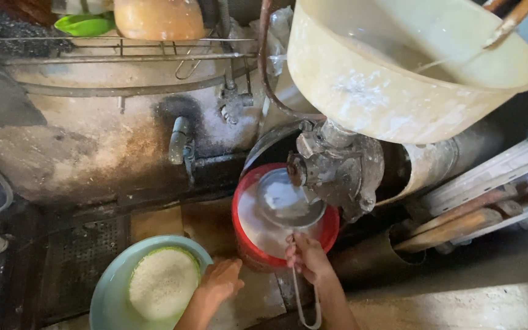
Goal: Feeding soaked rice into a grinder and filtering the resulting liquid through a sieve into a bucket to make rice milk.
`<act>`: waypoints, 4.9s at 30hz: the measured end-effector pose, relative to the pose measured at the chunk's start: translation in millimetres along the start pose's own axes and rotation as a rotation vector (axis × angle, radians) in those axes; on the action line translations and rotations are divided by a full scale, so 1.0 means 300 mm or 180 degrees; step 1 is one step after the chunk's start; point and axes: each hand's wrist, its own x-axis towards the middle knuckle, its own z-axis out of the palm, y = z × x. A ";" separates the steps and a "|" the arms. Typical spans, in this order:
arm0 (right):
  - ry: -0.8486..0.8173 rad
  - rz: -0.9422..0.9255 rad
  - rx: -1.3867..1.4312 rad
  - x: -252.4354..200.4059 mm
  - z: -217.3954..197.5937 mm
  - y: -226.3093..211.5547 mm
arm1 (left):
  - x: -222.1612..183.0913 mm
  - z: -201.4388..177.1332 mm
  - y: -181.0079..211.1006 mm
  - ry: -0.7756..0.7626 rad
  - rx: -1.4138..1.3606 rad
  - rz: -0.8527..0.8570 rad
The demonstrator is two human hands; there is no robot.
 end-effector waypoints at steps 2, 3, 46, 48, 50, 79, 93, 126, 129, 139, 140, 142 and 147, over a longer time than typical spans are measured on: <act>0.0252 -0.0089 0.0235 0.059 0.002 0.062 | -0.056 -0.054 0.045 -0.0008 0.0126 -0.0048; 0.0495 -0.0180 0.0457 0.088 0.003 0.091 | -0.084 -0.081 0.069 -0.0006 0.0240 -0.0099; -0.0002 0.0204 -0.0050 -0.039 0.009 -0.018 | -0.039 -0.020 0.011 0.0162 0.0237 0.0070; 0.0215 -0.0051 0.0138 -0.079 0.070 -0.055 | -0.036 -0.016 0.014 0.0252 0.0430 -0.0022; 0.0218 -0.0034 0.0063 -0.080 0.063 -0.031 | -0.054 -0.018 0.028 0.0227 0.0363 0.0018; -0.0070 0.0071 0.0119 -0.042 0.037 -0.013 | -0.058 -0.024 0.035 0.0130 0.0335 -0.0061; -0.0343 -0.0025 0.0381 0.040 -0.069 0.044 | -0.039 -0.020 0.028 -0.0004 0.0230 -0.0068; 0.0394 -0.0100 0.0080 0.093 -0.009 0.084 | -0.060 -0.038 0.046 0.0260 0.0242 -0.0149; 0.0462 -0.0025 0.0013 0.022 0.031 0.059 | 0.043 0.056 -0.016 0.0604 0.0282 0.0165; 0.0330 0.0192 -0.0001 0.002 -0.007 0.015 | 0.043 0.037 -0.013 0.0443 0.0384 0.0065; 0.0253 0.0073 0.0051 0.019 -0.017 0.030 | 0.040 0.031 -0.008 0.0406 0.0441 0.0054; 0.0198 -0.0025 0.0090 0.041 -0.021 0.059 | 0.027 0.026 0.017 0.0345 0.0481 0.0054; 0.0111 0.0140 -0.0027 0.006 -0.032 0.046 | -0.054 -0.025 0.070 0.0240 0.0609 0.0135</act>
